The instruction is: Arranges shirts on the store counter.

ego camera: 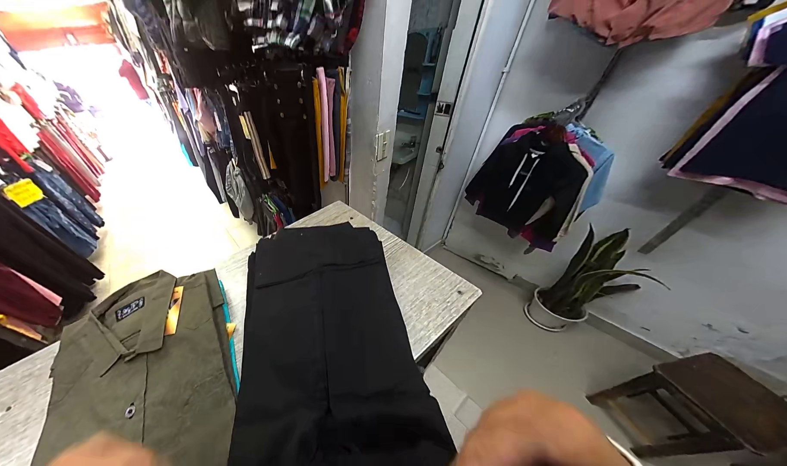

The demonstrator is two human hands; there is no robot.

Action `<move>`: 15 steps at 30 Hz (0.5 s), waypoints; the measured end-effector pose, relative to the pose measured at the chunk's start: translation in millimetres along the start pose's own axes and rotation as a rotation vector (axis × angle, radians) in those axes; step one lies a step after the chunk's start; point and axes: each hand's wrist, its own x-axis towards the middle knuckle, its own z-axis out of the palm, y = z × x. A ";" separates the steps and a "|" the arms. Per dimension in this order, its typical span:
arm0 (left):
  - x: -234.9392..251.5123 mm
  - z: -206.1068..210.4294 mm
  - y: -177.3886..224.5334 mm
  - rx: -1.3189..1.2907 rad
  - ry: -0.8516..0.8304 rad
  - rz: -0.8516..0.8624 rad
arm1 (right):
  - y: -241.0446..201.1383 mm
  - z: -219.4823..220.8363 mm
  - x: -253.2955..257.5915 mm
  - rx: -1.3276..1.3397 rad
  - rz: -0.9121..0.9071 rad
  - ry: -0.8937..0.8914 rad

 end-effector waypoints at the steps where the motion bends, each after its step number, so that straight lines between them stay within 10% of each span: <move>1: 13.1 -7.4 -9.0 0.011 0.104 -0.061 | 15.0 -12.9 7.7 0.039 0.017 0.024; 9: 192.3 -41.1 -136.6 -0.262 0.572 -0.669 | 122.7 -78.5 128.8 0.472 0.472 0.623; 15: 193.6 -30.3 -216.8 -0.498 0.605 -0.828 | 193.2 -92.7 121.1 0.475 0.730 0.730</move>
